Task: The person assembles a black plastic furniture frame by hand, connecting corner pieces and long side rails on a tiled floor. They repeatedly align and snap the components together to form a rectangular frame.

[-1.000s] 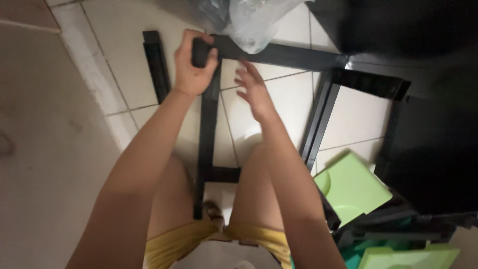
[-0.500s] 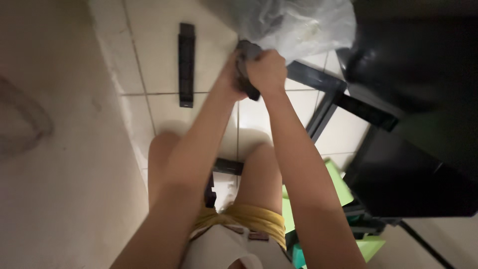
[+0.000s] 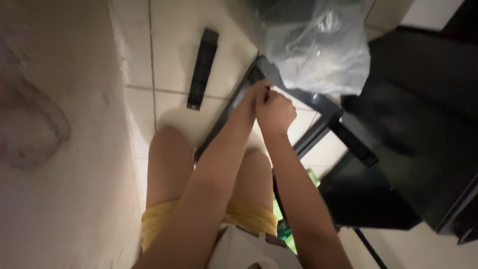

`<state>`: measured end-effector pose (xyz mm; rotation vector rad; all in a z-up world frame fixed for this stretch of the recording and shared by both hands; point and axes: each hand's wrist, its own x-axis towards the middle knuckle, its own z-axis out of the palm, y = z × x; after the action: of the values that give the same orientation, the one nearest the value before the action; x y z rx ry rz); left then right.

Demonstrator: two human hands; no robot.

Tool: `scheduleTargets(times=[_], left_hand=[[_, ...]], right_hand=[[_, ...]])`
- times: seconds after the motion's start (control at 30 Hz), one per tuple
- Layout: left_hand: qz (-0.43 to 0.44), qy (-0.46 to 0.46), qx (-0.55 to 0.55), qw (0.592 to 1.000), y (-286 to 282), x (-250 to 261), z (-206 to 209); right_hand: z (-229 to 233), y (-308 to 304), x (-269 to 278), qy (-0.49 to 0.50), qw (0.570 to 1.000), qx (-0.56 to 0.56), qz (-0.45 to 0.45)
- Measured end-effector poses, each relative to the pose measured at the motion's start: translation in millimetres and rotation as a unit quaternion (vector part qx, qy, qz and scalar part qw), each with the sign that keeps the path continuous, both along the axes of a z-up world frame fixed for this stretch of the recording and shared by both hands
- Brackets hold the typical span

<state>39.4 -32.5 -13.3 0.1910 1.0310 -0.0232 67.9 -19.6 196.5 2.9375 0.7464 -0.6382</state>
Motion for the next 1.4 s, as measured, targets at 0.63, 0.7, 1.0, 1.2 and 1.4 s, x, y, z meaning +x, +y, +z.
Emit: scheduleTargets(times=[0.63, 0.7, 1.0, 1.2, 1.4], left_hand=[[0.129, 0.239, -0.107, 0.956, 2.6, 54.9, 57.2], [0.117, 0.256, -0.096, 0.955, -14.0, 55.6, 60.0], [0.023, 0.126, -0.004, 0.992, -39.1, 2.8, 105.8], [-0.091, 0.091, 0.433, 0.892, -54.1, -44.2, 212.4], [-0.265, 0.164, 0.531, 0.788, 6.6, -122.8, 119.9]], right_hand=[[-2.6, -22.3, 59.1, -0.029, 0.994, 0.1, -0.013], [-3.9, -44.9, 62.4, -0.032, 0.988, 0.15, -0.004], [-40.0, -144.8, 27.7, 0.52, 0.628, 0.402, -0.417], [-167.4, -148.8, -10.1, 0.539, 0.509, 0.52, -0.424], [-234.7, -89.6, -29.8, 0.366, 0.677, 0.429, -0.474]])
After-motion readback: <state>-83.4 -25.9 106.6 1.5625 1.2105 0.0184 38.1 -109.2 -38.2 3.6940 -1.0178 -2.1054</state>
